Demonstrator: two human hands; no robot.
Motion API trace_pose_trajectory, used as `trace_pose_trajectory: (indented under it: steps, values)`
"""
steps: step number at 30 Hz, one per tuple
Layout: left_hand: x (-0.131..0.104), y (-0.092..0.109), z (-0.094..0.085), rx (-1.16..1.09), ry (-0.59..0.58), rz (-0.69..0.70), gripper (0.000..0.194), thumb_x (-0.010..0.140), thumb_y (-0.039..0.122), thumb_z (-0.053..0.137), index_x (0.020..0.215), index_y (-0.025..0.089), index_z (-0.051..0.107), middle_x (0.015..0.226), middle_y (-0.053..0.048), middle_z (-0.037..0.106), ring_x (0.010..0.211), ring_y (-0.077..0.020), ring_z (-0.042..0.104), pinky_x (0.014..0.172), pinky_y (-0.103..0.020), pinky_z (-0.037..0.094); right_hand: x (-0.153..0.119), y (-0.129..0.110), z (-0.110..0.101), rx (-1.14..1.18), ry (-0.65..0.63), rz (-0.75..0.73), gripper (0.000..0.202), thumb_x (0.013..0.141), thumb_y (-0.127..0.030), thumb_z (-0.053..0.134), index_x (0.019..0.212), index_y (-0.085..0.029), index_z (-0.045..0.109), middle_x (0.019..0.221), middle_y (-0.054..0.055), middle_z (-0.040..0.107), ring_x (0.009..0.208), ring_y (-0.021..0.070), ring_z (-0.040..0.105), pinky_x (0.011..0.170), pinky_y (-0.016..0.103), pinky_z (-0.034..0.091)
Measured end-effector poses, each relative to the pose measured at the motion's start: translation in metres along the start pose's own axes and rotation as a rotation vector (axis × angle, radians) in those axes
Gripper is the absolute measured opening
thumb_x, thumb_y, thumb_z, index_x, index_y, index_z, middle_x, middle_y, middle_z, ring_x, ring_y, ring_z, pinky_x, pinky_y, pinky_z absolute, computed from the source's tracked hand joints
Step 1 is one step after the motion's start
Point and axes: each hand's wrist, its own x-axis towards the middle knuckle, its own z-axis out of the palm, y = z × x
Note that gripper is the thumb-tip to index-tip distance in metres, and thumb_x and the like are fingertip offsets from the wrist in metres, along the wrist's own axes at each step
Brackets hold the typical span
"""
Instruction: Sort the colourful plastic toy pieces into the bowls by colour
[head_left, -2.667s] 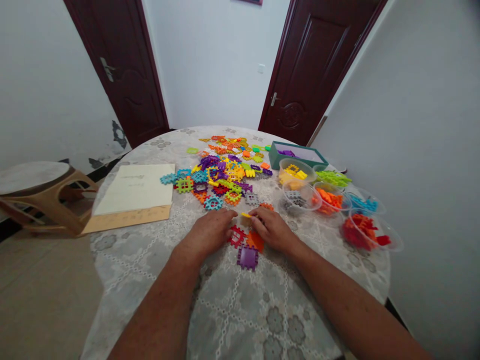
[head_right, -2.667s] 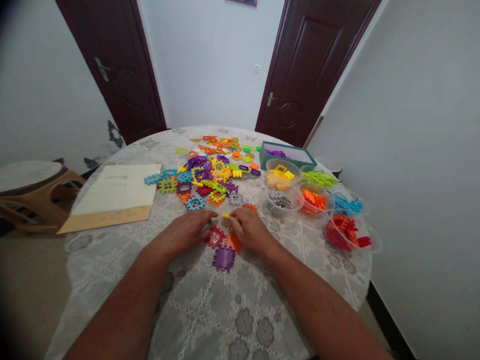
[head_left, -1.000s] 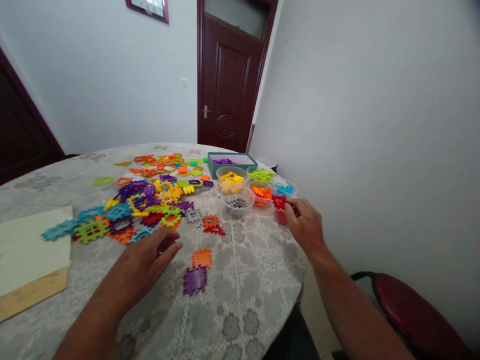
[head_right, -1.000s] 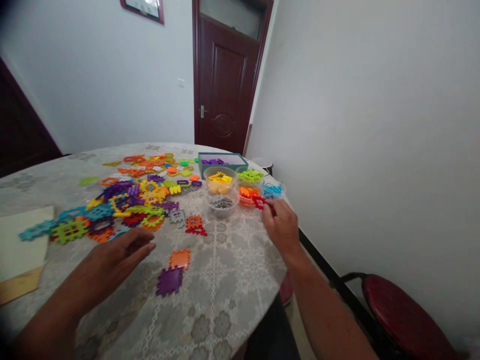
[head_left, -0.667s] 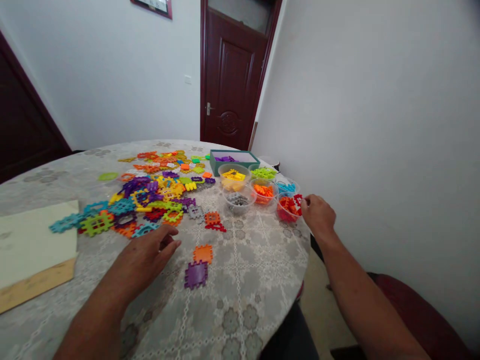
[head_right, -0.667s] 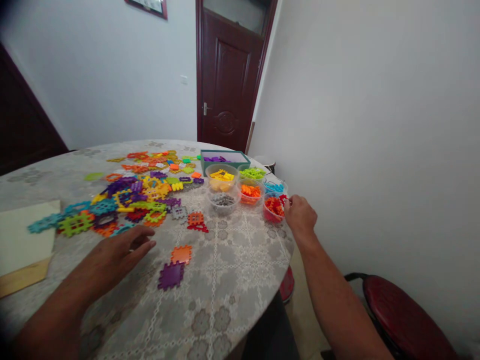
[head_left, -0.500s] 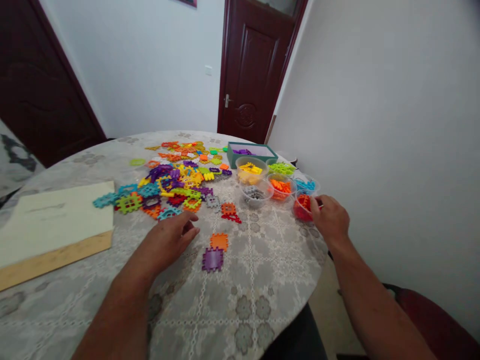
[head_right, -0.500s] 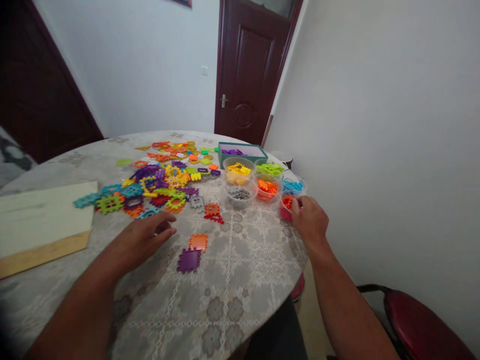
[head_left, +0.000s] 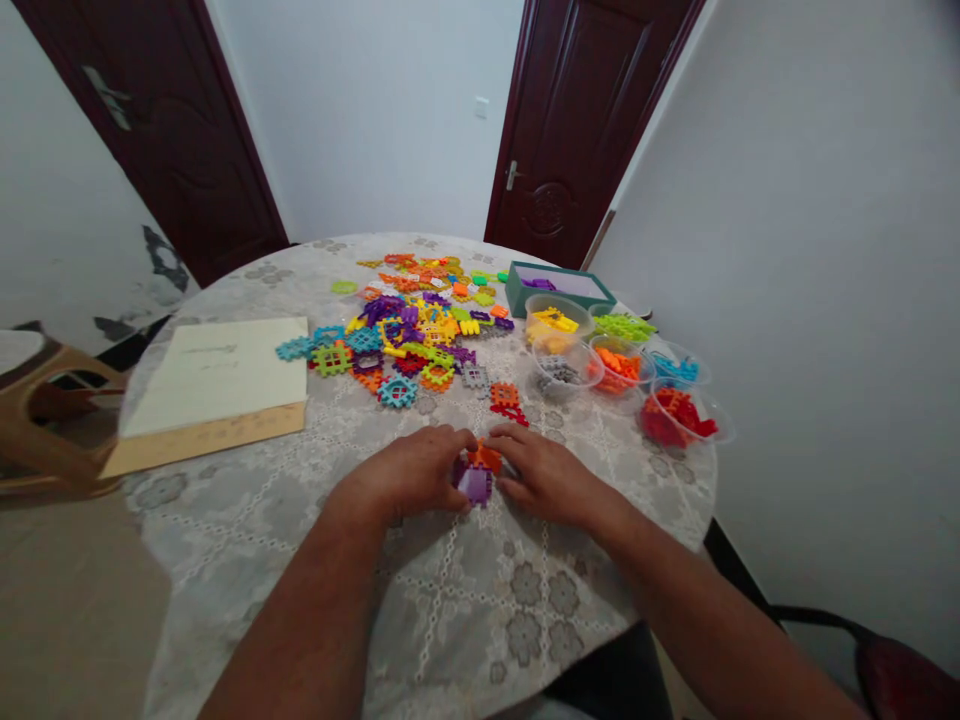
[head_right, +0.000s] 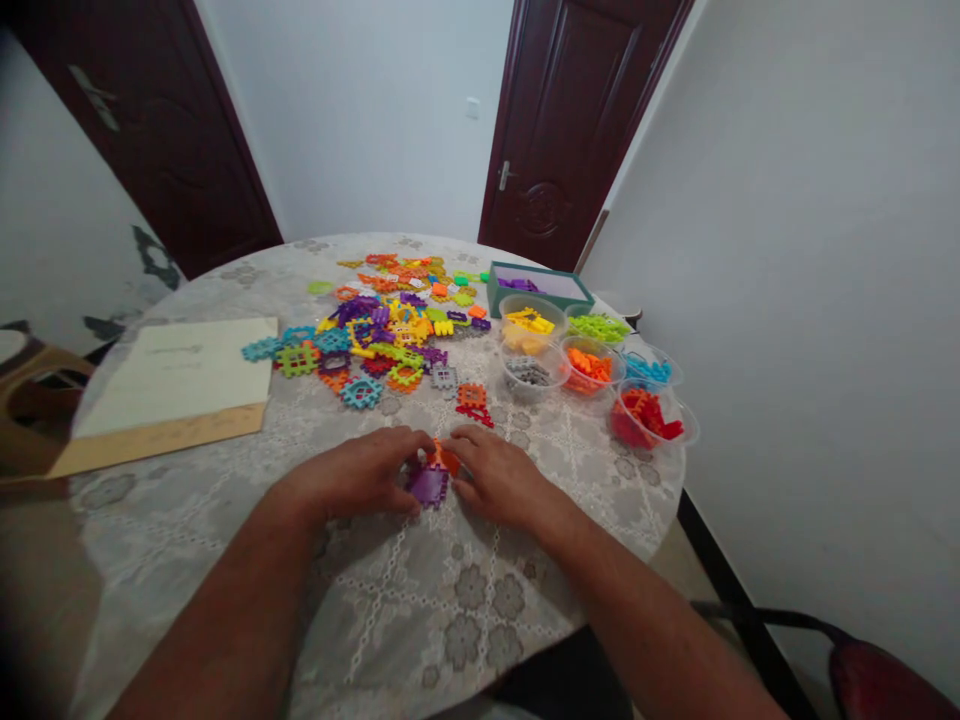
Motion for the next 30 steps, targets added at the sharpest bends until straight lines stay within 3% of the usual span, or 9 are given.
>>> trace_pose_trajectory:
  steps: [3, 6, 12, 16, 20, 26, 30]
  values:
    - [0.003, 0.002, 0.005, 0.055, 0.031, -0.023, 0.049, 0.072, 0.039, 0.077, 0.117, 0.026, 0.065, 0.114, -0.008, 0.07, 0.104, -0.029, 0.065, 0.085, -0.038, 0.049, 0.006, 0.004, 0.007, 0.054, -0.032, 0.011, 0.044, 0.092, -0.021, 0.066, 0.136, -0.026, 0.061, 0.129, 0.01, 0.062, 0.116, 0.0242, 0.061, 0.101, 0.042, 0.051]
    - [0.005, 0.002, 0.006, 0.07, 0.041, -0.021, 0.045, 0.073, 0.038, 0.076, 0.115, 0.026, 0.063, 0.113, -0.008, 0.07, 0.101, -0.0292, 0.065, 0.084, -0.038, 0.048, 0.004, 0.009, 0.015, 0.14, 0.031, 0.075, 0.045, 0.091, -0.021, 0.068, 0.135, -0.026, 0.062, 0.119, 0.008, 0.061, 0.105, 0.0213, 0.061, 0.094, 0.038, 0.052]
    - [0.006, -0.001, 0.003, 0.038, 0.04, -0.033, 0.048, 0.078, 0.031, 0.069, 0.125, 0.025, 0.059, 0.115, -0.008, 0.072, 0.102, -0.0275, 0.067, 0.084, -0.035, 0.048, -0.004, 0.014, 0.028, 0.213, 0.145, 0.002, 0.057, 0.085, -0.016, 0.07, 0.139, -0.027, 0.057, 0.127, 0.009, 0.054, 0.091, 0.0163, 0.059, 0.084, 0.033, 0.053]
    - [0.007, -0.004, 0.001, -0.031, 0.065, 0.054, 0.044, 0.082, 0.026, 0.062, 0.126, 0.026, 0.057, 0.117, -0.007, 0.072, 0.103, -0.0243, 0.068, 0.084, -0.032, 0.047, -0.002, 0.011, 0.031, 0.251, 0.22, -0.093, 0.05, 0.086, -0.015, 0.07, 0.134, -0.027, 0.059, 0.129, 0.01, 0.053, 0.105, 0.0199, 0.06, 0.091, 0.035, 0.053]
    - [0.004, 0.0, -0.006, -0.115, 0.06, 0.058, 0.031, 0.088, 0.032, 0.058, 0.118, 0.026, 0.056, 0.102, -0.003, 0.073, 0.091, -0.0213, 0.067, 0.076, -0.029, 0.044, 0.0, 0.009, 0.031, 0.25, 0.278, -0.116, 0.049, 0.084, -0.01, 0.066, 0.129, -0.027, 0.06, 0.134, 0.01, 0.05, 0.117, 0.0224, 0.058, 0.102, 0.04, 0.051]
    - [0.003, 0.001, -0.01, -0.163, 0.124, 0.041, 0.021, 0.089, 0.042, 0.059, 0.097, 0.024, 0.052, 0.085, 0.001, 0.067, 0.076, -0.0179, 0.06, 0.065, -0.028, 0.037, -0.001, 0.01, 0.034, 0.278, 0.307, -0.131, 0.047, 0.082, -0.005, 0.061, 0.124, -0.025, 0.062, 0.143, 0.01, 0.047, 0.095, 0.0151, 0.065, 0.092, 0.036, 0.056]
    - [0.003, 0.003, -0.008, -0.181, 0.18, 0.043, 0.02, 0.09, 0.042, 0.06, 0.095, 0.024, 0.051, 0.082, 0.002, 0.065, 0.073, -0.0173, 0.058, 0.064, -0.028, 0.035, 0.0, 0.011, 0.035, 0.36, 0.31, -0.133, 0.051, 0.083, -0.008, 0.064, 0.13, -0.026, 0.06, 0.148, 0.011, 0.047, 0.11, 0.02, 0.064, 0.083, 0.031, 0.058]
